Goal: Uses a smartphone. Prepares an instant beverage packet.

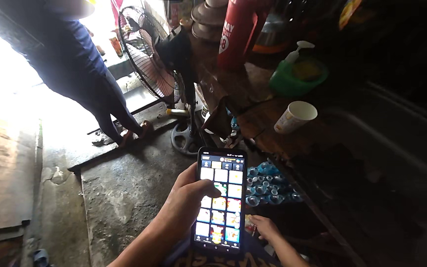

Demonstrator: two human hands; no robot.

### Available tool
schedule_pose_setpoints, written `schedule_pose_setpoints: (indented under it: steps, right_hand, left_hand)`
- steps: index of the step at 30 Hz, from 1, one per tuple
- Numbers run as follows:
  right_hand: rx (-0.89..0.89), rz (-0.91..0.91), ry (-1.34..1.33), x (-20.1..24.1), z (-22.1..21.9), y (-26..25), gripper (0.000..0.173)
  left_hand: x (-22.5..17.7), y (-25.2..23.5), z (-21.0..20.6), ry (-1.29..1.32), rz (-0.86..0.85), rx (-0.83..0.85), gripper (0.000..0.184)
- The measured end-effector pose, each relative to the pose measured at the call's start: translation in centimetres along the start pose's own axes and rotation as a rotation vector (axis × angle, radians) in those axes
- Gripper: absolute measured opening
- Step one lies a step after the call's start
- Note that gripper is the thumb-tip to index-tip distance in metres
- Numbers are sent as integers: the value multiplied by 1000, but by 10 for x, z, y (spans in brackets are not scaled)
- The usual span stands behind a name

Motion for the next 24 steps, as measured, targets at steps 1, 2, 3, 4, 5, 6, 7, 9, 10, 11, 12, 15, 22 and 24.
schedule_pose_setpoints:
  steps: [1, 2, 3, 4, 5, 6, 7, 9, 10, 11, 12, 15, 22, 24]
  right_hand:
    - [3, -1, 2, 0, 0, 0, 34]
    - [8, -2, 1, 0, 0, 1, 34]
    - [10, -4, -1, 0, 0, 1, 34]
    - [12, -5, -1, 0, 0, 1, 34]
    - [11, -4, 0, -1, -1, 0, 33]
    - [12, -2, 1, -1, -1, -1, 32]
    - [12, -3, 2, -2, -1, -1, 32]
    - [12, -6, 2, -3, -2, -1, 32]
    - [10, -4, 4, -3, -2, -1, 32]
    - [11, -3, 7, -2, -2, -1, 33]
    - [6, 0, 9, -2, -1, -1, 33]
    - [6, 5, 14, 0, -1, -1, 33]
    - [8, -4, -3, 0, -1, -1, 33]
    - [7, -2, -5, 0, -1, -1, 33]
  left_hand:
    - [2, -1, 2, 13, 15, -5, 35]
    - [4, -2, 3, 17, 30, -11, 32]
    - [5, -2, 3, 20, 39, -10, 30]
    - [5, -3, 3, 27, 42, -7, 29]
    - [5, -3, 2, 38, 42, -4, 30]
    - [6, -4, 2, 47, 44, -1, 32]
    - [8, -4, 2, 59, 45, 4, 34]
    - [9, -5, 2, 76, 35, 9, 34]
    - [8, -5, 2, 72, 27, 10, 31]
    - [7, -5, 2, 65, 22, 12, 30]
    - [7, -5, 2, 59, 24, 12, 29]
    - [7, -5, 2, 48, 30, 6, 30]
    - [8, -5, -1, 120, 30, 52, 39]
    - [6, -5, -2, 99, 10, 67, 46]
Point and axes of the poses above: each hand's wrist, its own y-axis away from the middle knuckle, its own z-axis out of the back of the hand, x = y × z, the point moved 10 cm from there along -y, towards the middle knuckle, and after that the axes turned 1 degree about -y, right-handed, at the moved point
